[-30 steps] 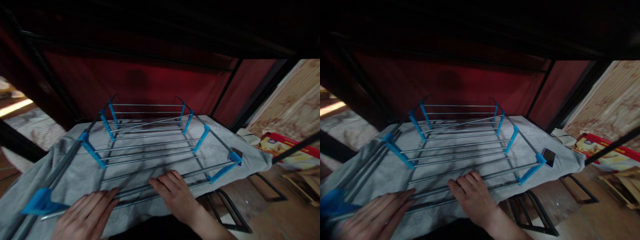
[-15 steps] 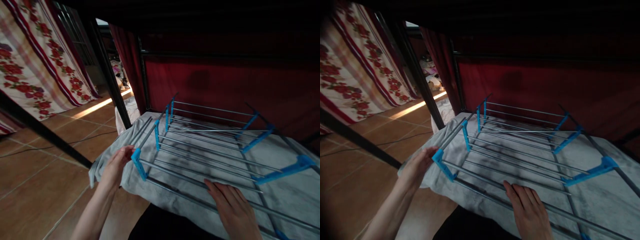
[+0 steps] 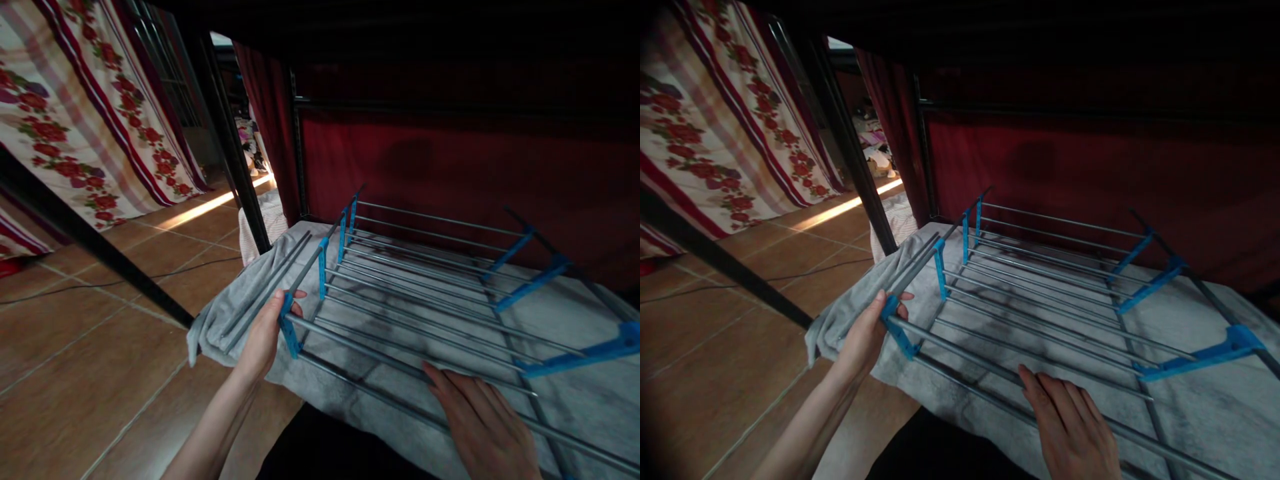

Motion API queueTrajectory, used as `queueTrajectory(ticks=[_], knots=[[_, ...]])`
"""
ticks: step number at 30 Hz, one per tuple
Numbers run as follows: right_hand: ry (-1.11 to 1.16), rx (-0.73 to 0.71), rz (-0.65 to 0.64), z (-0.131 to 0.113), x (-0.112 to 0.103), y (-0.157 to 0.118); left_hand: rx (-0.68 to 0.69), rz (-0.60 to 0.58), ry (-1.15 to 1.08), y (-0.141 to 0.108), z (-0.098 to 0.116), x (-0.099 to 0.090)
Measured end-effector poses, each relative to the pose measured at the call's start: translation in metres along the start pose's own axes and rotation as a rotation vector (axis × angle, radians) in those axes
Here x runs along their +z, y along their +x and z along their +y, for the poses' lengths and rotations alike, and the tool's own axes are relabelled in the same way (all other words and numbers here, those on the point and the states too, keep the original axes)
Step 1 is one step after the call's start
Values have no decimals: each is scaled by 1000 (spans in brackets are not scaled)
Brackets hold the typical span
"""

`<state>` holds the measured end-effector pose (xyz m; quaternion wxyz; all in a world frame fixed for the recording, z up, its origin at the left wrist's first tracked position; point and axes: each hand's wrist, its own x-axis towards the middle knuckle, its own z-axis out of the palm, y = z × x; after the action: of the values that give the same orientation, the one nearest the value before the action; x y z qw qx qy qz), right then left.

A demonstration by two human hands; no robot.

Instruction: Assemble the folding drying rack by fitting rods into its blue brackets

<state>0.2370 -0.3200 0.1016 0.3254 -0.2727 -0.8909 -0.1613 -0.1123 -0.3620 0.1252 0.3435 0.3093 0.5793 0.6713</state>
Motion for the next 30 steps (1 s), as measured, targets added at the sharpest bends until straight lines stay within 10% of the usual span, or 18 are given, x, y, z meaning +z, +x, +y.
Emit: queueTrajectory(ticks=[30], knots=[[8, 28, -17, 3, -1, -1, -18, -84, 97, -3, 0, 2]])
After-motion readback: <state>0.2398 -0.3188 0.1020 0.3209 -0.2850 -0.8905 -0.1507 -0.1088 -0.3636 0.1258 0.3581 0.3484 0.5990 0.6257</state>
